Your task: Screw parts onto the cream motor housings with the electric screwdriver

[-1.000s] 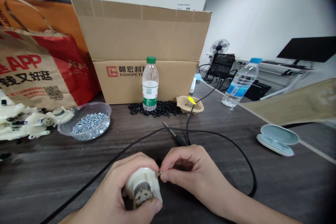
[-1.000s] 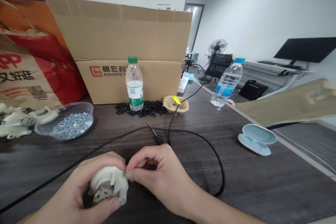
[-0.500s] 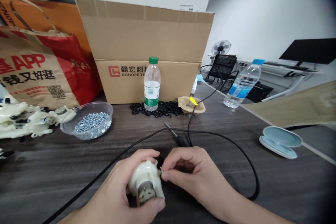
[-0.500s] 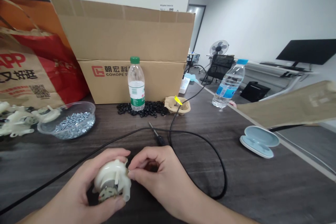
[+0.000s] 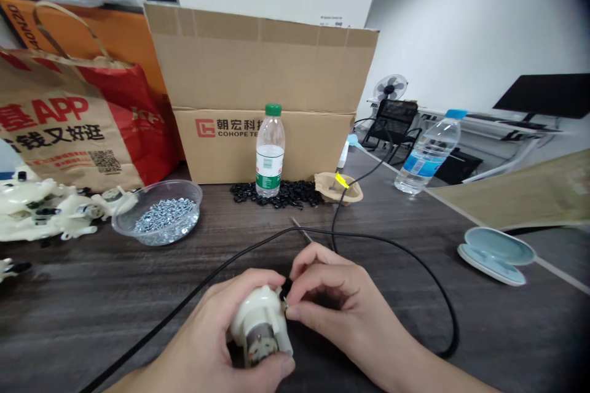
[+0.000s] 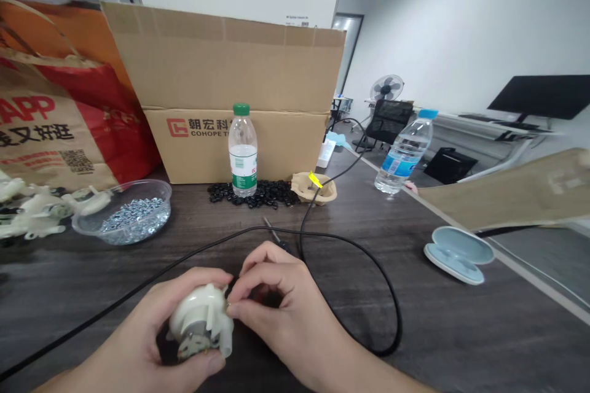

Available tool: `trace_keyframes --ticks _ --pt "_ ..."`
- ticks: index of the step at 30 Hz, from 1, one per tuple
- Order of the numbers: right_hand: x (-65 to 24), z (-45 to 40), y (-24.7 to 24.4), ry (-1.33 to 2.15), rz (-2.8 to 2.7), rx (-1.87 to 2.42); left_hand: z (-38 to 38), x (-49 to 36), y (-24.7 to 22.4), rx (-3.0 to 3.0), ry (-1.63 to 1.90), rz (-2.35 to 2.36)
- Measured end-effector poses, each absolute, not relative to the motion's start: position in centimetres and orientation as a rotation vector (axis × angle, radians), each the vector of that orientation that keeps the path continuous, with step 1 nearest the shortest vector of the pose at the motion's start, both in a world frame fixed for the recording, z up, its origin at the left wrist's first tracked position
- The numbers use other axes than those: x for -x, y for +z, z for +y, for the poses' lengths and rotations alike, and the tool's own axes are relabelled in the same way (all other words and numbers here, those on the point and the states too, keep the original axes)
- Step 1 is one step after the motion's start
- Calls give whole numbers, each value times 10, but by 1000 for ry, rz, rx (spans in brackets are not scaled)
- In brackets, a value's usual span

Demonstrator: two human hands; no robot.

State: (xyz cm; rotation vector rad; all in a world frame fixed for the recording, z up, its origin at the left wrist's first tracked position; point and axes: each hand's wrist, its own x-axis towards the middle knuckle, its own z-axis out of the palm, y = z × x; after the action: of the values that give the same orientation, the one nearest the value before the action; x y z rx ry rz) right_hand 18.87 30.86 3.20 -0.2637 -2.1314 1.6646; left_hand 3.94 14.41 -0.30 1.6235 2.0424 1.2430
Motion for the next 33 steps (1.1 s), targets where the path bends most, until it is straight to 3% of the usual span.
trace_keyframes --ticks 12,25,33 --pt "-189 310 30 1659 -2180 246 150 -42 28 -1178 1074 1799" --pt "-190 313 38 1359 -2202 170 153 -38 6 -1164 1324 1713" --pt "-193 315 39 1316 -2183 186 152 -25 5 -1866 1242 1923"
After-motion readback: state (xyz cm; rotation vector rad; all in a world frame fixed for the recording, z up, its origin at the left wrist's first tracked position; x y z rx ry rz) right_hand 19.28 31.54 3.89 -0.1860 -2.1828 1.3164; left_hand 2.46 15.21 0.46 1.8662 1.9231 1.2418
